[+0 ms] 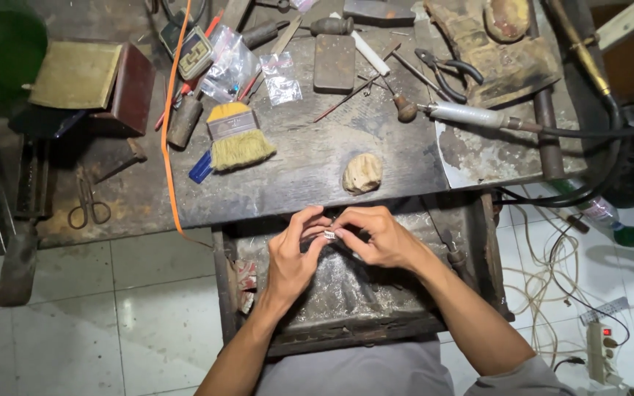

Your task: The person uses a rotary tool to polish a small jewelry component held in a wooden block, followed by cleaning with brushes.

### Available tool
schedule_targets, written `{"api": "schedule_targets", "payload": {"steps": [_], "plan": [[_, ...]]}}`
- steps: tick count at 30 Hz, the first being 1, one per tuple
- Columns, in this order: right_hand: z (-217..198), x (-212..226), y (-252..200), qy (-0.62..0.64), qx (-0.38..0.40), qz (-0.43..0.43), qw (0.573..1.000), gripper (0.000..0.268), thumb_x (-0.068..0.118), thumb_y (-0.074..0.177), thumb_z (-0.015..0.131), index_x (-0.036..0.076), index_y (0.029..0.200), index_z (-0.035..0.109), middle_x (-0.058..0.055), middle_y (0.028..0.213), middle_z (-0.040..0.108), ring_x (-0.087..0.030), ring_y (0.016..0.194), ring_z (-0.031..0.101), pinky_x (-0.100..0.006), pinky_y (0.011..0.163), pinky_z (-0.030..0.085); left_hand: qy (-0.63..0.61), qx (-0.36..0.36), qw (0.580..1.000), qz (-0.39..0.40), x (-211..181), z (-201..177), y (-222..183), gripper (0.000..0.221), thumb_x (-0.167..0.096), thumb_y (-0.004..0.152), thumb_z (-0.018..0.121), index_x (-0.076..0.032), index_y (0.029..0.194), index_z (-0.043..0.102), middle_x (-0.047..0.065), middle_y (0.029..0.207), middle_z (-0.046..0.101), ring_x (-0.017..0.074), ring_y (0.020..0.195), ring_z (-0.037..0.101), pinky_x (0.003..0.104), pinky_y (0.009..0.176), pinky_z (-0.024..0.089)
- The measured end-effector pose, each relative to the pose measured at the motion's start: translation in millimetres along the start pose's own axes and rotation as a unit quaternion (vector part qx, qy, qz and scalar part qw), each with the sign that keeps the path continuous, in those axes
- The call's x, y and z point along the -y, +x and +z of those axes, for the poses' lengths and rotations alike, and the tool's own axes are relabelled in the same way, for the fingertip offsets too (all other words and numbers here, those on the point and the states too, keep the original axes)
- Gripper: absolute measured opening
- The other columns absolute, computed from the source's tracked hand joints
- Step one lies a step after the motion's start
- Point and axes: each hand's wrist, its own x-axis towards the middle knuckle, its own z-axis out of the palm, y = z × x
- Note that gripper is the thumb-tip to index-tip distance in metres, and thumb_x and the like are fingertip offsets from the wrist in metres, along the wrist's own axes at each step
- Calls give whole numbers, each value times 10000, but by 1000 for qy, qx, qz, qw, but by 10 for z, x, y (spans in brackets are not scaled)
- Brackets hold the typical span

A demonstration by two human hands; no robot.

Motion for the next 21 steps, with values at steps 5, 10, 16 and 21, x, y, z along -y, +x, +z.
{"api": "schedule_targets", "payload": {"steps": [5,10,16,21], "plan": [[69,-117,-75,-54,-4,-19,998,45,48,956,656,5,944,664,-166,752,686,-374,621,690,-409,541,567,-10,-12,1000,0,-25,-8,10,441,71,867,713,47,1287,578,229,994,742,343,874,782,378,790,659],[41,-81,-79,-90,3,-5,996,53,52,948,665,18,931,629,-157,711,643,-363,599,681,-397,514,558,-45,-20,999,-18,-68,-3,17,458,69,847,743,54,1275,581,228,972,749,337,857,785,375,797,659],[155,-465,-300,-73,-47,12,996,116,138,986,616,59,903,604,-137,652,619,-376,547,650,-417,483,531,-111,-55,991,-55,-102,32,8,413,140,822,730,71,1214,619,207,920,774,298,855,788,360,796,656],[57,-475,-305,-97,-97,9,991,221,164,1001,505,103,793,546,-92,546,513,-355,450,566,-369,434,475,-169,-108,977,-76,-68,42,14,421,164,819,721,98,1207,573,223,935,767,291,880,781,351,805,667]]}}
